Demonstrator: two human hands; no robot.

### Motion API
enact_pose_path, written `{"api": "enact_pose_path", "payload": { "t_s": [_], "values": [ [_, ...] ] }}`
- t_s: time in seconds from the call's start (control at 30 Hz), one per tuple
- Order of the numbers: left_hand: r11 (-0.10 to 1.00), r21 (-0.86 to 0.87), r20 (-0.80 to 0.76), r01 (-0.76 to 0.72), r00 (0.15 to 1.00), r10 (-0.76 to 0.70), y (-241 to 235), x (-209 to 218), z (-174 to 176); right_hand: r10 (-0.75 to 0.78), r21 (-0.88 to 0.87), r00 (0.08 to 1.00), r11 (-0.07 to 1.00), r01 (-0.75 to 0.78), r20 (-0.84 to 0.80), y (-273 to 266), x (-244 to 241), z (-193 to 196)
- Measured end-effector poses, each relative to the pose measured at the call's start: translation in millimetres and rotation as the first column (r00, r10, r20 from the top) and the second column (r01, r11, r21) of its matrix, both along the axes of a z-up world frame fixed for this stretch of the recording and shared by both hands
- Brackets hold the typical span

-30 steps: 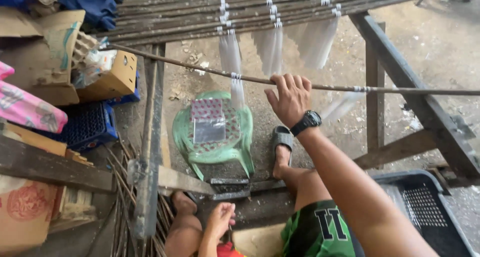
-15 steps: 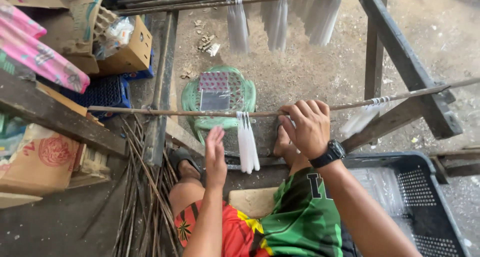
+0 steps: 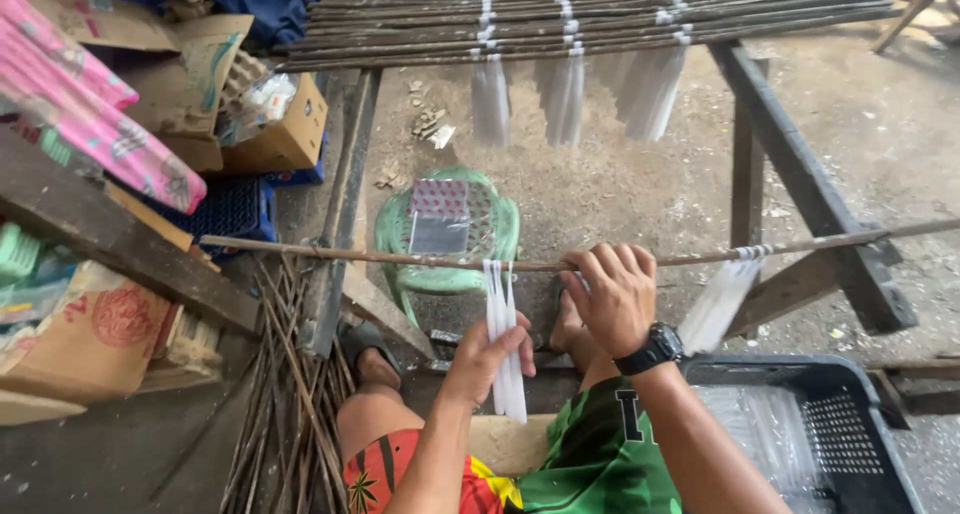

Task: Packaging bundles of white candles into plastic bags and placing them into a plastic crate.

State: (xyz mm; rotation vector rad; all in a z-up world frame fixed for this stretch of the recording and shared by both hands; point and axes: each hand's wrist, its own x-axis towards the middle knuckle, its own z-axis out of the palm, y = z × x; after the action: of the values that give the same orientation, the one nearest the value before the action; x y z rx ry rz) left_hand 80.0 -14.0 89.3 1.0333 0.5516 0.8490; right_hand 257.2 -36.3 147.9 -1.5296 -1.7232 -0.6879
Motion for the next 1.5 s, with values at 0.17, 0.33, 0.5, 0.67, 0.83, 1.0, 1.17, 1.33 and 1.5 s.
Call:
{"api": "enact_pose_path", "payload": {
  "t_s": [0.17,0.33,0.5,0.67,0.83,1.0,1.17,1.33,1.5],
  "values": [
    [0.975,-0.197,0.215,-0.099,0.966,0.142,0.1,-10.7,24.4,0.024,-0.022,0.998,0.999,-0.025,-0.057,-4.0,-0.3,22.3],
    [0.944,-0.281,0.41,-0.172,0.868,0.28,11.3,-30.6,64.7,0.018,-0.057,0.995,0.998,-0.024,-0.1,-11.1,9.3,34.2],
    [0.957,-0.211,0.625,-0.199,0.725,0.289,21.5,-65.1,124.6,-0.071,-0.131,0.99,0.99,0.055,-0.125,-21.8,19.4,40.1],
    [0.938,-0.204,0.757,-0.281,0.562,0.333,65.4,-143.3,145.7,-0.052,-0.15,0.989,0.988,0.031,-0.138,-28.6,20.4,44.6],
    [0.801,-0.228,0.734,-0.554,0.443,0.515,65.2,-193.0,143.2,-0.076,-0.151,0.992,0.987,0.06,-0.102,-22.8,20.7,39.3],
    [0.837,-0.188,0.47,-0.514,0.701,0.537,6.4,-141.5,86.1,-0.13,-0.156,0.991,0.979,0.131,0.022,-2.3,4.9,14.3],
    [0.943,-0.213,0.098,-0.256,0.955,0.281,-58.7,-64.3,52.5,0.083,-0.131,0.965,0.984,-0.118,-0.249,-38.5,-40.7,38.9],
    [0.977,-0.094,-0.012,0.193,0.981,-0.195,-70.0,-32.4,37.0,0.115,-0.178,0.32,0.633,-0.753,-0.94,-64.7,-75.7,16.1],
    [0.955,-0.263,-0.115,0.135,0.979,-0.17,-69.1,-27.3,9.4,-0.298,-0.068,-0.146,0.604,-0.794,-0.943,-48.9,-94.3,23.1]
  ]
}}
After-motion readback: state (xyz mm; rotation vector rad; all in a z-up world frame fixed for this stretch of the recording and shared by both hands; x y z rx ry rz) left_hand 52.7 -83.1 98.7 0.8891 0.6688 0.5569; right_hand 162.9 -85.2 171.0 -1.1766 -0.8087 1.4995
